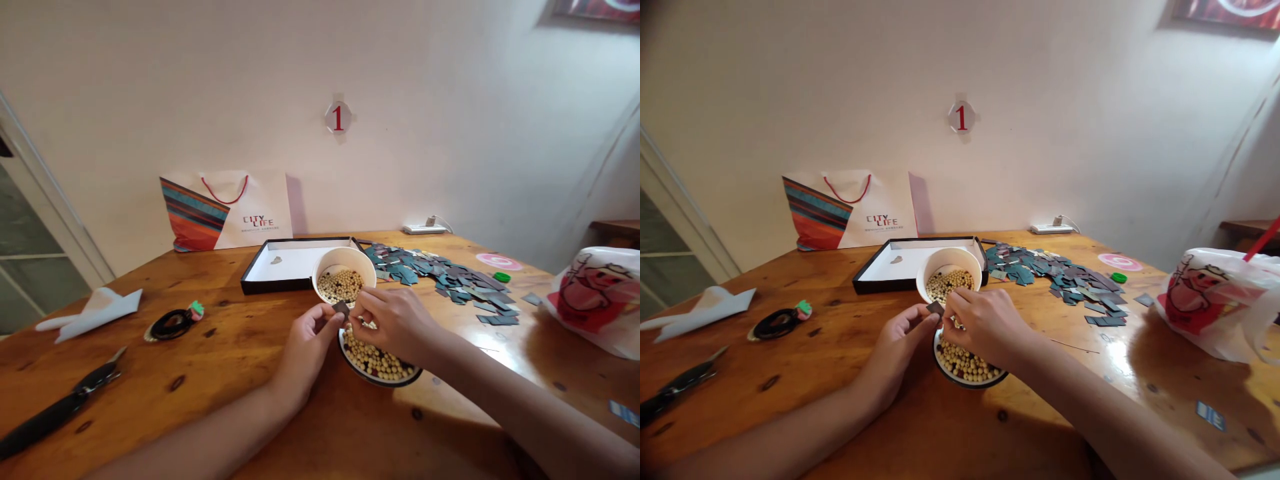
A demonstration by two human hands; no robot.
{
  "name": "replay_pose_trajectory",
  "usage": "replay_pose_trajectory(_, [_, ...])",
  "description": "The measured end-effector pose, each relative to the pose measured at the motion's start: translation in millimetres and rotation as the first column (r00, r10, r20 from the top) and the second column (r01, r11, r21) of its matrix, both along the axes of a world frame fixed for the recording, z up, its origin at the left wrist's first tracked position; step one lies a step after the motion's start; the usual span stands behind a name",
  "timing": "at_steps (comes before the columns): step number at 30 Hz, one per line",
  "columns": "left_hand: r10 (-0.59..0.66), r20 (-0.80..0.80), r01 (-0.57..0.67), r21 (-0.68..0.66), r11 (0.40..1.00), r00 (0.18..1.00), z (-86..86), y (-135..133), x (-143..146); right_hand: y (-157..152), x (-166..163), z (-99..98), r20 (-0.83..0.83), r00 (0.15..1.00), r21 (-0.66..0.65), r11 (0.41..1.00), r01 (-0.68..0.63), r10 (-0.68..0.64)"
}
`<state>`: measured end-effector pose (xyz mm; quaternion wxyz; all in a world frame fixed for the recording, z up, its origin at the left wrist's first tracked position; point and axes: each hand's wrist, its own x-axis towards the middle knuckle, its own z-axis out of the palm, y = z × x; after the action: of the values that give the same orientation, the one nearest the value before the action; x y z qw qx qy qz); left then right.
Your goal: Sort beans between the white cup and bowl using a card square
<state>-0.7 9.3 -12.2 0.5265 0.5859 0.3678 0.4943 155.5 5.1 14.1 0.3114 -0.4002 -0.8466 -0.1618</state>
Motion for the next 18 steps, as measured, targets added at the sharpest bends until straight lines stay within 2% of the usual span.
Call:
replay_pose_trajectory(3, [0.011,-0.001,-0.011,0.029,1.000,1.000,0.3,0.1,-0.4,0.1,2.4,0.2,-0.047,0.998,-0.020,0.999,-0.038,0.037])
replay_pose_trajectory(7, [0.010,-0.019,-0.009,0.055,0.998,1.000,2.2,-1.1,-0.3,-0.3,1.9,1.5,-0.131,0.989,0.018,0.998,-0.062,0.063])
replay_pose_trajectory(13, [0.009,-0.018,-0.009,0.022,1.000,1.000,1.8,-1.3,0.6,-0.9,-4.8,1.5,-0.008,1.000,0.037,0.999,0.019,-0.018])
replay_pose_trajectory(18, [0.031,0.010,-0.031,-0.010,0.999,0.999,-2.1,2.9,-0.5,1.0,-0.2,2.2,0.006,0.999,-0.066,0.997,0.039,-0.038])
